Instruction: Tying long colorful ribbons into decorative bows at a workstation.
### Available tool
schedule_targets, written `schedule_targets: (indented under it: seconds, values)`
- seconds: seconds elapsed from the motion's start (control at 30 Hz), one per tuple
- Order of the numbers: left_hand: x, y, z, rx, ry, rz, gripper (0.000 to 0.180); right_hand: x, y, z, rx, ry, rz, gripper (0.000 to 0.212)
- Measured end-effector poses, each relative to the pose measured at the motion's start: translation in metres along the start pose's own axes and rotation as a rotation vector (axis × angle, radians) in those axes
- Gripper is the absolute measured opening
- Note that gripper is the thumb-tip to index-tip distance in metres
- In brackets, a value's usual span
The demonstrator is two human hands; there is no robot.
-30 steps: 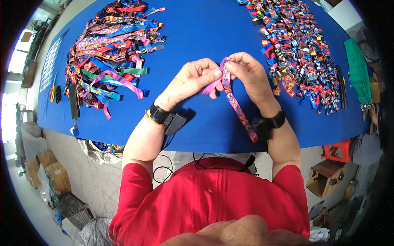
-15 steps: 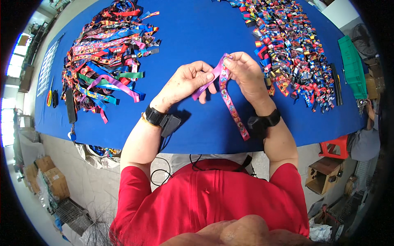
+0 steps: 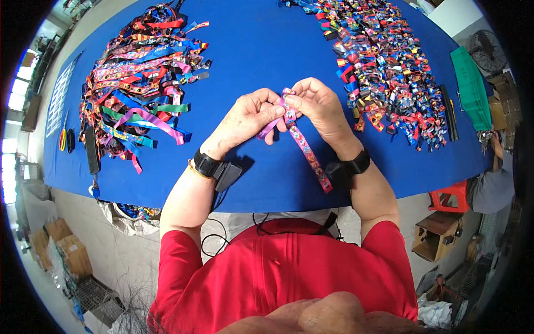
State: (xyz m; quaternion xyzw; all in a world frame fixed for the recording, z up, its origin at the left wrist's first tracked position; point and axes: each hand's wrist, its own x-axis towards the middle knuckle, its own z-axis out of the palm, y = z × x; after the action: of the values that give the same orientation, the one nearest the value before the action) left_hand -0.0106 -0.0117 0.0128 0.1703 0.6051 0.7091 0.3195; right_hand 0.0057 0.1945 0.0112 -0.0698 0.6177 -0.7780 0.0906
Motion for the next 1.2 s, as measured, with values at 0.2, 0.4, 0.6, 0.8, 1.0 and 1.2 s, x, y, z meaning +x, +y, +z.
schedule_targets:
  seconds: [0.2, 0.4, 0.6, 0.8, 1.0, 1.2]
  values:
    - [0.0, -0.001, 0.002, 0.008, 0.006, 0.002, 0.019, -0.001, 0.001, 0.003, -0.012, -0.03, -0.027, 0.012]
    - [-0.001, 0.002, 0.005, 0.092, 0.046, 0.046, 0.015, -0.002, 0.0, 0.006, 0.012, -0.08, -0.009, 0.011]
    - [-0.001, 0.0, 0.002, 0.15, 0.051, 0.029, 0.014, -0.002, -0.001, 0.007, 0.055, -0.137, 0.009, 0.011]
    - [-0.004, 0.004, 0.003, 0.15, 0.019, -0.018, 0.013, 0.002, 0.011, 0.0, -0.108, -0.035, -0.075, 0.014]
    - [-0.002, 0.006, -0.008, -0.015, 0.114, 0.113, 0.015, -0.002, -0.006, 0.003, -0.076, -0.191, 0.086, 0.018]
    - [0.002, 0.007, -0.012, -0.085, 0.241, 0.247, 0.015, -0.002, 0.014, -0.005, -0.079, -0.294, 0.048, 0.019]
